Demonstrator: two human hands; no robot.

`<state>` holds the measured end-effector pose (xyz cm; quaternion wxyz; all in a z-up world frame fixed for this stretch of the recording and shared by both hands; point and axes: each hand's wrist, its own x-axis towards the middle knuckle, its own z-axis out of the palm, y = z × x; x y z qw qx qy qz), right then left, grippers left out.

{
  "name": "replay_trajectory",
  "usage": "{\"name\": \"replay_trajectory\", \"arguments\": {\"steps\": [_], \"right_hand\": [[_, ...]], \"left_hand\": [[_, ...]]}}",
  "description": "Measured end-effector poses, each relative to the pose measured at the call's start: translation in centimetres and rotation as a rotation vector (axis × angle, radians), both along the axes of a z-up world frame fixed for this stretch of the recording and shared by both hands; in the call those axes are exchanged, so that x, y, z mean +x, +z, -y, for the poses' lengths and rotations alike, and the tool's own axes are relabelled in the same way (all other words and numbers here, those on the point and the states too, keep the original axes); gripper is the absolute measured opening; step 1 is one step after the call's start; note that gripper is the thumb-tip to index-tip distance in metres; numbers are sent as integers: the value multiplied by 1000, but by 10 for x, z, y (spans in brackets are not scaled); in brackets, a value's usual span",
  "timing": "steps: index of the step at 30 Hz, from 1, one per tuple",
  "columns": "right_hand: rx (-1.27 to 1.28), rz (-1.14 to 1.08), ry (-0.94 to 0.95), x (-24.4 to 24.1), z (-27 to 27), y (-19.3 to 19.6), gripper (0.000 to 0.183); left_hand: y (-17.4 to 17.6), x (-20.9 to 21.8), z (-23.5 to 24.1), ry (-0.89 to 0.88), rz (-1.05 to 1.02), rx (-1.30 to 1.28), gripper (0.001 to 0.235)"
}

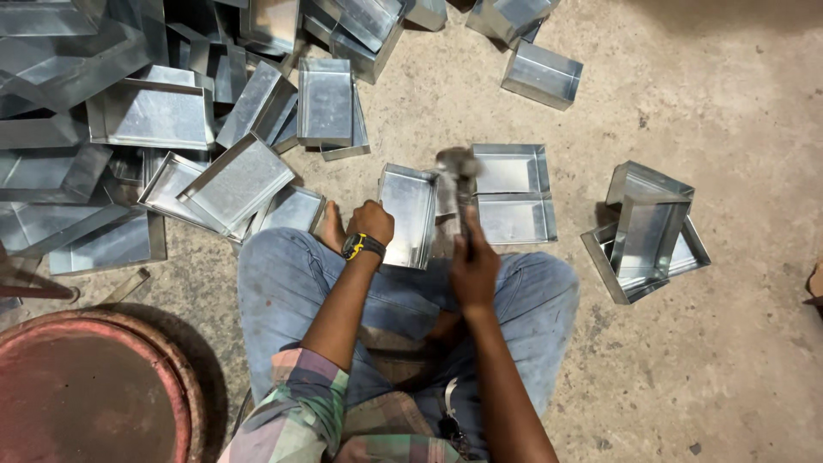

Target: The person hammers the seams and edges of small rectangular metal boxes by hand, using a hammer to flatten the metal joints while sitting on the floor.

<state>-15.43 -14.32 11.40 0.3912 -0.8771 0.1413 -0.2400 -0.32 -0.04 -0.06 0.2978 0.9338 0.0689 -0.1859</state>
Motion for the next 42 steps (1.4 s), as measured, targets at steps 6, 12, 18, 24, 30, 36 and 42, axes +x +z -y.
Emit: {"name": "replay_trajectory", "arguments": {"steps": [6,12,18,24,30,36,42], "right_hand": [[-23,86,34,-1,4,-20,53],[111,-173,-63,1,8,-34,54],[154,-170,-66,-7,26,-61,53],[203,-155,-89,-21,39,-77,54],[367,-352,-200,-19,43,-84,55],[362,-72,-96,-19,50,-95,53],[393,-174,-209,-26,57,-95,53]], "left_hand": [[6,-1,0,-15,30,-8,31],[8,0,2,-2,23,3,33],[1,-2,3,38,115,-36,40],[18,-4,7,67,681,8,44],[0,1,46,-179,392,-144,46],[-38,22,86,-297,430,-90,28],[-24,39,40,402,206,-1128,38]]}}
